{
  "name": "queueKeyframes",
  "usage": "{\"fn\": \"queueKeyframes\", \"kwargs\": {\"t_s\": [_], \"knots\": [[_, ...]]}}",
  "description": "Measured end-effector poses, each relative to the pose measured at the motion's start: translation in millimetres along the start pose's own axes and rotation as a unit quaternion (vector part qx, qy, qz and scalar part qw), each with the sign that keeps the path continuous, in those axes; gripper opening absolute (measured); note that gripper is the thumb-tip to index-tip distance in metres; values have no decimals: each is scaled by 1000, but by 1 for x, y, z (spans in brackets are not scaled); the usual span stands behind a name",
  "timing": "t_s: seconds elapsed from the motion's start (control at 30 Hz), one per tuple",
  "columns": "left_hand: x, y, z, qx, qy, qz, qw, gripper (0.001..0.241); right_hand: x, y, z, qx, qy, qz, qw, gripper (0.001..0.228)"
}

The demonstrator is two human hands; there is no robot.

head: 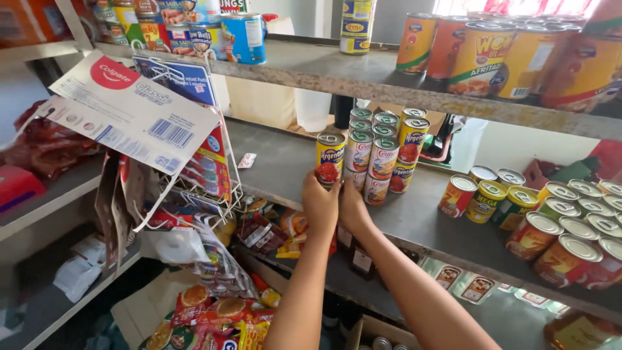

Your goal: Stocking canned food items onto shelves from a cardboard box.

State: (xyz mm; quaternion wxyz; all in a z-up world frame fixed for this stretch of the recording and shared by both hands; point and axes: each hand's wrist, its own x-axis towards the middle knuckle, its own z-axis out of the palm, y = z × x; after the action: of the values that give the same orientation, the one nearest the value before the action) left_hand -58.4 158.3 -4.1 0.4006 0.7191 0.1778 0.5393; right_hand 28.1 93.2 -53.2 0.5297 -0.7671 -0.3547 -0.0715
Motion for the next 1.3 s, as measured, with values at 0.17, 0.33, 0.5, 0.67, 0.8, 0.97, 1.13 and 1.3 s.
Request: {"fn": "queueKeyframes", "kwargs": {"t_s": [0.17, 0.33, 0.5, 0.67, 0.8, 0.97, 1.13, 1.3], "knots": [[-6, 12, -5, 21, -7, -12, 1000, 49, -6, -15, 6, 22, 42, 45, 998, 24], [-17, 15, 6, 23, -34, -34, 999, 48, -24, -33, -15, 56, 66, 46, 995, 23], [-43, 43, 23, 25, -49, -28, 998, 58, -36, -2, -42, 188, 98, -17, 977, 28], [-79, 56, 56, -9, -49, -2, 999, 61, -56, 11, -88, 326, 94, 125, 932, 33], [-100, 77, 72, -12, -65, -5, 998, 62, -78, 14, -126, 102, 93, 30, 990, 25], [-110, 96, 90, -22, -90, -31, 995, 61, -82, 10, -163, -143, 120, 80, 979, 30], [-111, 91, 116, -33, -70, -2, 997, 59, -69, 51, -164, -69, 171, 34, 982, 19], [-104, 83, 136, -33, -45, 22, 998, 61, -49, 75, -165, -81, 153, 92, 981, 11]]}}
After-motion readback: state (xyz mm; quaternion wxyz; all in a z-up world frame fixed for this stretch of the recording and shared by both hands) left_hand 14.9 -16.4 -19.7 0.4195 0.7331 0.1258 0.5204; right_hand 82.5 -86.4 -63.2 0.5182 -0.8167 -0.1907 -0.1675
